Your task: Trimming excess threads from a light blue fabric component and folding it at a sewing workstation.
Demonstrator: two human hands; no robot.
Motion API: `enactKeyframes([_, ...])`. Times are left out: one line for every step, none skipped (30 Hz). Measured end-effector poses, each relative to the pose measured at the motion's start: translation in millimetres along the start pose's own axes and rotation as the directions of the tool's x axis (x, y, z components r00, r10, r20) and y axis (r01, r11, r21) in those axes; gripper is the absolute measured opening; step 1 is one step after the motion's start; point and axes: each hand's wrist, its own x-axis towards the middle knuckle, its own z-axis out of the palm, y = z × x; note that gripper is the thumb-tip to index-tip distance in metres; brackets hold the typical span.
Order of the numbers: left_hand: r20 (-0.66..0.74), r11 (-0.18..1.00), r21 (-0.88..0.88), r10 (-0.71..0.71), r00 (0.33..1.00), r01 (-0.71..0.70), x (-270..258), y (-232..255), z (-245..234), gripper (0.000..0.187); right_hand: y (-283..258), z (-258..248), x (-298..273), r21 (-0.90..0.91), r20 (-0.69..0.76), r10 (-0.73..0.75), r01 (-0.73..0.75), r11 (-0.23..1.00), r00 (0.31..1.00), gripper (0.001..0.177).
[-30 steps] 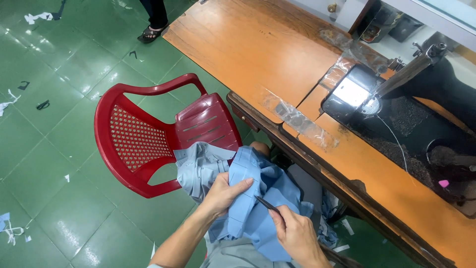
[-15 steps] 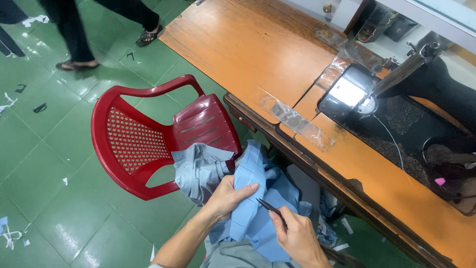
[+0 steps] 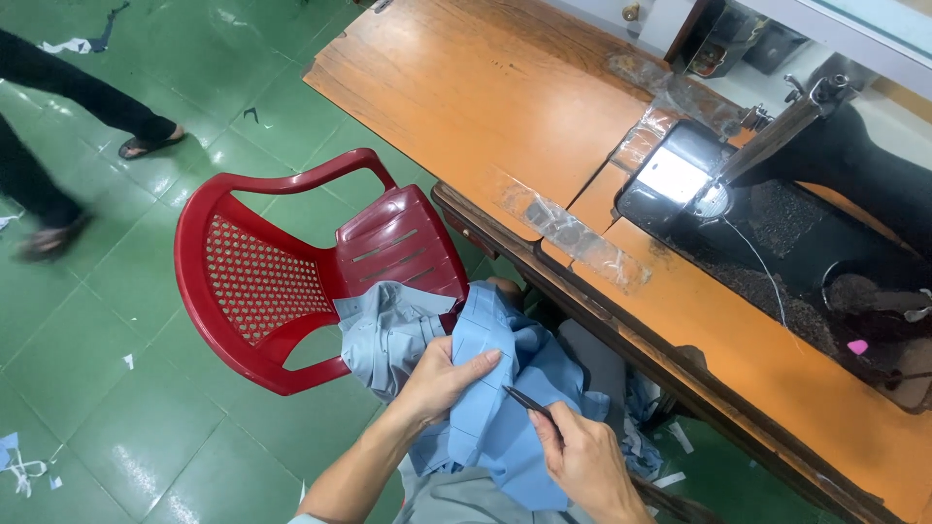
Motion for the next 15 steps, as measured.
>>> enactKeyframes([0.007,1.0,-0.016,0.009,1.0,-0.009,1.0,-1.6,-0.4,0.025,0.2,0.1,-0.1,-0.015,-0.02,-0.013,0.013,1.0,1.0,0.027])
enactKeyframes([0.007,1.0,-0.016,0.01,1.0,-0.01,1.3,-2.2,-0.1,0.025,-0.3,-0.6,-0.2,-0.015,-0.021,-0.013,0.013,1.0,1.0,0.027])
enactKeyframes([0.003,0.999,-0.036,0.001,1.0,-0.001,1.7,-2.8,0.3,0.024,-0.7,-1.2,-0.3,-0.014,-0.009,-0.01,0.01,1.0,1.0,0.027])
enactKeyframes([-0.001,0.998,-0.056,-0.007,1.0,0.007,2.1,-3.5,0.8,0.023,-1.1,-1.9,-0.4,-0.012,0.003,-0.007,0.007,1.0,1.0,0.027])
enactKeyframes([0.0,0.998,-0.056,-0.007,1.0,0.007,0.9,-1.5,2.2,0.023,-0.9,-2.1,-0.4,-0.012,0.002,-0.007,0.007,1.0,1.0,0.027])
enactKeyframes([0.016,0.998,-0.067,-0.003,1.0,0.004,-0.2,0.5,3.6,0.024,-0.7,-2.4,-0.4,0.006,0.011,-0.01,0.01,1.0,1.0,0.026])
enactKeyframes([0.031,0.997,-0.078,0.002,1.0,0.001,-1.5,2.5,4.8,0.024,-0.7,-2.5,-0.3,0.025,0.02,-0.014,0.014,1.0,1.0,0.025])
enactKeyframes([0.032,0.997,-0.077,0.002,0.999,0.001,-0.7,1.0,4.7,0.024,0.2,-2.1,-0.5,0.025,0.019,-0.014,0.013,1.0,1.0,0.025])
enactKeyframes([0.038,0.995,-0.097,0.006,0.999,-0.002,0.0,-0.8,4.7,0.023,1.1,-1.8,-0.8,0.029,0.0,-0.036,0.036,0.999,0.999,0.026])
enactKeyframes([0.043,0.993,-0.116,0.01,0.999,-0.005,0.7,-2.6,4.7,0.022,2.0,-1.4,-1.1,0.032,-0.019,-0.059,0.059,0.998,0.998,0.026])
enactKeyframes([0.044,0.993,-0.115,0.011,0.999,-0.006,1.6,-4.0,4.5,0.022,2.8,-1.1,-1.3,0.032,-0.02,-0.059,0.059,0.998,0.998,0.026])
enactKeyframes([0.057,0.992,-0.126,-0.002,0.998,0.01,2.4,-5.4,4.3,0.023,3.4,-0.8,-1.4,0.052,-0.029,-0.075,0.077,0.996,0.997,0.025])
enactKeyframes([0.072,0.99,-0.136,-0.016,0.997,0.026,3.1,-7.0,4.2,0.024,4.1,-0.4,-1.8,0.071,-0.038,-0.091,0.094,0.993,0.995,0.025])
enactKeyframes([0.073,0.99,-0.136,-0.016,0.997,0.025,1.6,-5.3,5.1,0.024,3.7,-0.7,-1.6,0.07,-0.039,-0.091,0.093,0.993,0.995,0.025])
enactKeyframes([0.063,0.995,-0.102,-0.017,0.998,0.023,0.5,-3.4,6.2,0.025,3.5,-1.1,-1.4,0.066,-0.021,-0.082,0.083,0.994,0.996,0.025])
